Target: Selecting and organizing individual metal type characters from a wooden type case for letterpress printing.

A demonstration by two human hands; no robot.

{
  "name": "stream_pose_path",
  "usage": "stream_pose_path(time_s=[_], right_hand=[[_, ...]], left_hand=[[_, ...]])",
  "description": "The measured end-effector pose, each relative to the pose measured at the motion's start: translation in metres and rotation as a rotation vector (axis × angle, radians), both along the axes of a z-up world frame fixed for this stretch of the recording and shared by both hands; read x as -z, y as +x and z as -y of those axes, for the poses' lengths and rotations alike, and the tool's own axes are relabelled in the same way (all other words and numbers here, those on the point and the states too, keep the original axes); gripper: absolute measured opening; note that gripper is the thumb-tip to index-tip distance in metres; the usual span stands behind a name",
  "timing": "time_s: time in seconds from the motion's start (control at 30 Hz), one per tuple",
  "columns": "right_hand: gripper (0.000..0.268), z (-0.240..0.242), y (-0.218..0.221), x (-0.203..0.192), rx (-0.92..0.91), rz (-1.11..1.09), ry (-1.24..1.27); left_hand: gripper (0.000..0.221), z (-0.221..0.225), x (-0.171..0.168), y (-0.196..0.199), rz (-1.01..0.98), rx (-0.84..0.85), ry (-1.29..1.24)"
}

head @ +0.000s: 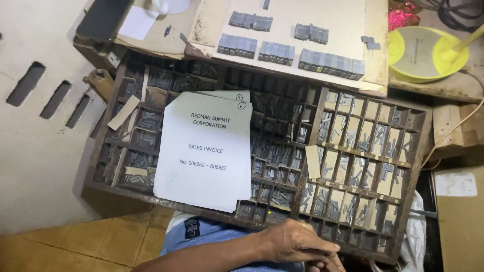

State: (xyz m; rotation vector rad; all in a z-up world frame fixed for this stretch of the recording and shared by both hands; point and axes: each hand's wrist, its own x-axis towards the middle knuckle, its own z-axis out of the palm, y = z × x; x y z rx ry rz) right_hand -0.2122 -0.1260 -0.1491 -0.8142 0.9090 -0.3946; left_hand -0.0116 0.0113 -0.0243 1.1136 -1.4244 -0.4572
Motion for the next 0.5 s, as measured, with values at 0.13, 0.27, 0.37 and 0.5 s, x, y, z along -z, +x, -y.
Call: stream_pose_path(time_s=[0.13,0.27,0.37,0.5], right_hand=[[0.026,0.002,-0.014,-0.033,0.048,-0.071,0.298],[0.049,-0.008,-0.003,-0.075,-0.087,-0.095,0.239],[0.042,-0.019,0.0,-0.085,0.015,-0.084,0.149],[0.038,-0.019,0.001,-0.089,0.032,-0.176,0.124]], left_hand=[[0.057,0.002,0.005,0.001,0.07,-0.052,-0.032],[0.048,-0.001,0.002,0.003,0.155,-0.08,-0.021],[0.046,0.001,0.009,0.001,0.18,-0.087,-0.012],[0.035,-0.002,0.003,0.002,0.185,-0.101,-0.021]])
